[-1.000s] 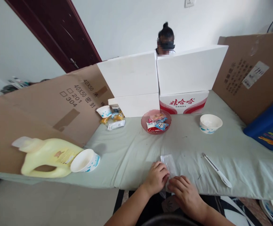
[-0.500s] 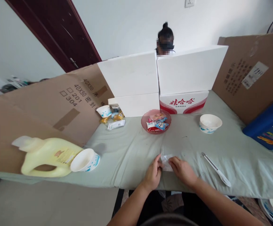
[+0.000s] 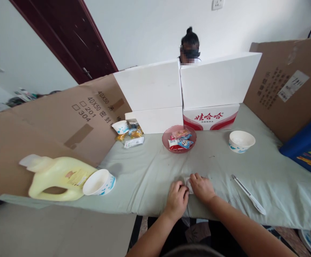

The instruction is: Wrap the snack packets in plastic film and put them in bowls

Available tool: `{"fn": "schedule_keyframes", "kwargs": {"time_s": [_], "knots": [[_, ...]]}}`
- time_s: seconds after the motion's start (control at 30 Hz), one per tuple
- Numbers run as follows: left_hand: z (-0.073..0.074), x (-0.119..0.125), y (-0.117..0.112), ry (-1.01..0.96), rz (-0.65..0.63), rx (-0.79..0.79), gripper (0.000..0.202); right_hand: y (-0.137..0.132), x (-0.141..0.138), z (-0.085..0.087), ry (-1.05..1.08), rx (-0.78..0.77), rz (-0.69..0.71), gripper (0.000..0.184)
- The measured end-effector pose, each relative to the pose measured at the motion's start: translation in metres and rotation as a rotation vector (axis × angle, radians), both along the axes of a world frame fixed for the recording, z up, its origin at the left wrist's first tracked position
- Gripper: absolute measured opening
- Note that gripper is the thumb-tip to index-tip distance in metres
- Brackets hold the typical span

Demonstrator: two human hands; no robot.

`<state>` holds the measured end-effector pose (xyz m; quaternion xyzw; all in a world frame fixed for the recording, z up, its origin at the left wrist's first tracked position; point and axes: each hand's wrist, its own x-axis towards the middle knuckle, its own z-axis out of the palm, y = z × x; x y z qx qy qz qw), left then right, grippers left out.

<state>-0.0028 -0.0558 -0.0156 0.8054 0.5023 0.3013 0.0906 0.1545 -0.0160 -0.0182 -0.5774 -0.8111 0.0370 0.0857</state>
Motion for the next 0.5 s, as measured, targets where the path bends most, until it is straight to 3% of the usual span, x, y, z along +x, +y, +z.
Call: {"fn": "schedule_keyframes", "kwargs": {"time_s": [0.17, 0.3, 0.5], "knots": [[-0.003, 0.001, 0.001, 0.023, 0.036, 0.041, 0.011, 0.011, 0.019, 0.004, -0.004, 0.051, -0.114, 0.022], [-0.005, 0.0, 0.002, 0.017, 0.037, 0.019, 0.011, 0.018, 0.041, 0.017, 0.024, 0.109, -0.177, 0.023], [-0.01, 0.0, 0.005, 0.035, 0.061, 0.039, 0.019, 0.007, 0.026, 0.025, 0.143, 0.105, 0.121, 0.018]]}}
